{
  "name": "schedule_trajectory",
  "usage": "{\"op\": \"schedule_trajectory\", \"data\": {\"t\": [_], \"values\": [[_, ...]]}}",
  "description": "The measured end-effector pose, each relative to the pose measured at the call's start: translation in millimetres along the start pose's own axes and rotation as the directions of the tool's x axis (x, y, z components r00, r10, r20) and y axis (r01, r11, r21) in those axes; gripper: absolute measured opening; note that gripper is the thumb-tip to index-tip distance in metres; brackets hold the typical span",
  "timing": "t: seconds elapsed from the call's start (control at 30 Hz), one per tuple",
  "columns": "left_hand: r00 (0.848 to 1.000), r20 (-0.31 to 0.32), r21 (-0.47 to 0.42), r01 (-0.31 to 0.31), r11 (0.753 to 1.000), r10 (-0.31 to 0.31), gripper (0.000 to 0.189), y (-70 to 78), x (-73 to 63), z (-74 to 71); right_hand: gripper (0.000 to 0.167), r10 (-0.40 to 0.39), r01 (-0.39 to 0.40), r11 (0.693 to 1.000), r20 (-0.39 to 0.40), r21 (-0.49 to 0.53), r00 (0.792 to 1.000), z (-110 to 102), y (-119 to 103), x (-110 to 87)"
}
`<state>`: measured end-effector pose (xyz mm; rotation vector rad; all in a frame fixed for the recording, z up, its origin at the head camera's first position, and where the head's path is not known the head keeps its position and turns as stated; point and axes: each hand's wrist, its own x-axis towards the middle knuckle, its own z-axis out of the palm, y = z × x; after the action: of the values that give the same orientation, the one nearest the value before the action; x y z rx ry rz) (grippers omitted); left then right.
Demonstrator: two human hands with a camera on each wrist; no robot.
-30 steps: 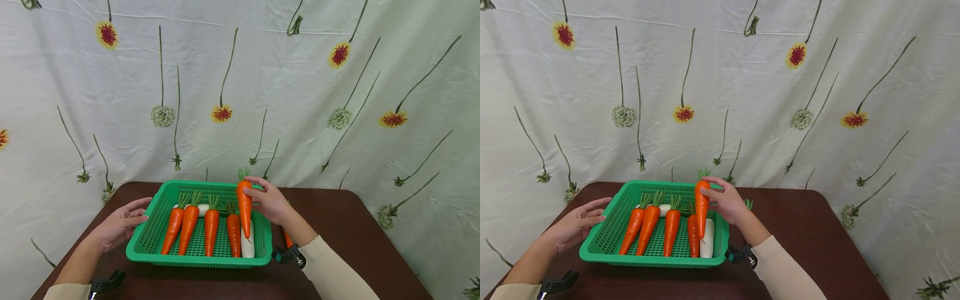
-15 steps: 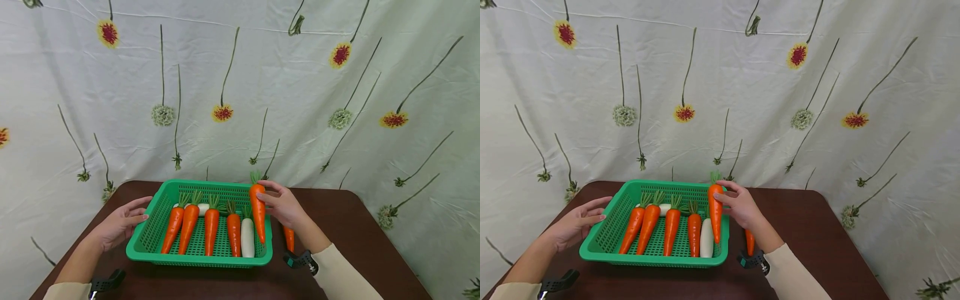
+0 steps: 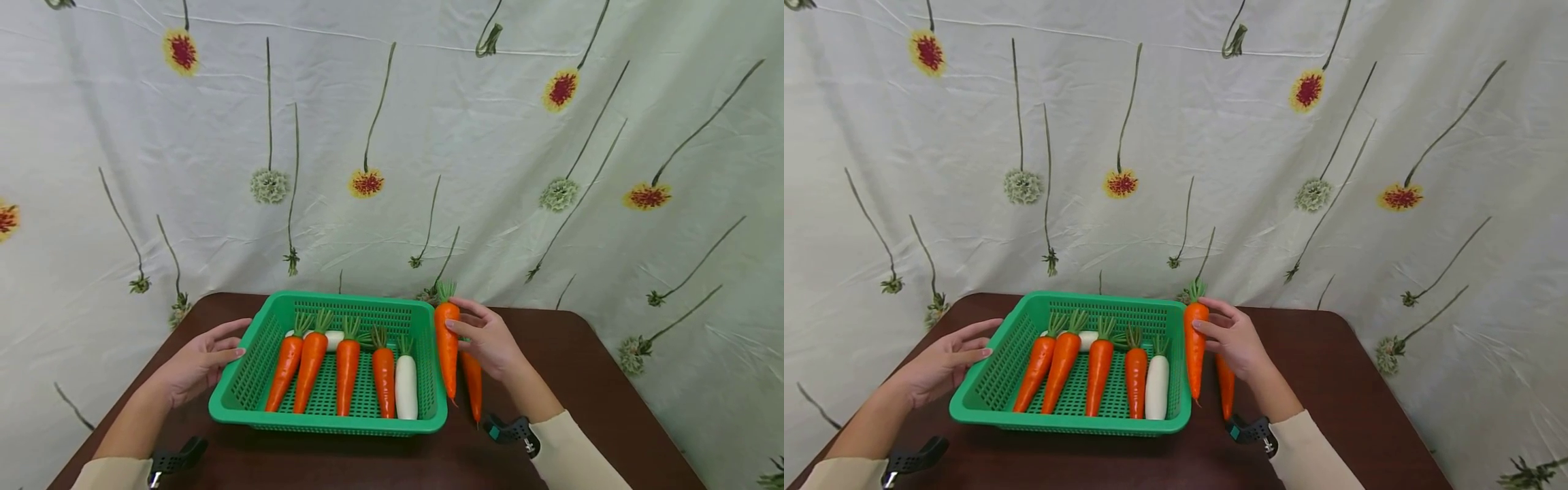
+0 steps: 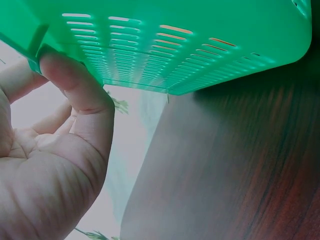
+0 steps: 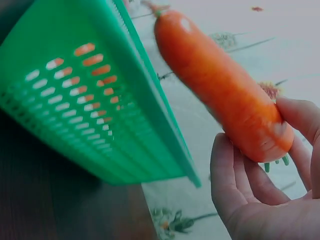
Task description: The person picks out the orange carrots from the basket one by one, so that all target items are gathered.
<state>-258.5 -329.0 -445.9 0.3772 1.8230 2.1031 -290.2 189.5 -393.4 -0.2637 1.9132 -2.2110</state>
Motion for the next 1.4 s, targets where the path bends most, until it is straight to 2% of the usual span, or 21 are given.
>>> {"op": "schedule_trajectory", "data": {"t": [0.43,0.7,1.07,1.4], "values": [[1.000,-0.010,0.014,-0.001,1.000,0.001,0.058,0.1,-0.1,0.5,0.055,-0.060,0.059,0.997,-0.024,-0.041,0.998,-41.9,16.3,-10.8],[1.000,-0.004,0.020,-0.005,1.000,0.005,0.060,-0.5,0.0,-0.6,0.057,-0.067,0.062,0.992,-0.039,-0.111,0.997,-60.6,27.0,-16.2],[1.000,0.011,0.018,-0.016,1.000,0.016,0.061,-0.7,-0.3,0.4,0.063,-0.033,0.018,0.981,-0.074,-0.195,0.997,-87.7,45.1,-19.1],[1.000,0.009,0.019,-0.019,1.000,0.019,0.062,-2.0,0.2,-0.4,0.061,0.002,-0.022,0.979,-0.095,-0.205,0.995,-111.7,58.4,-19.9]]}}
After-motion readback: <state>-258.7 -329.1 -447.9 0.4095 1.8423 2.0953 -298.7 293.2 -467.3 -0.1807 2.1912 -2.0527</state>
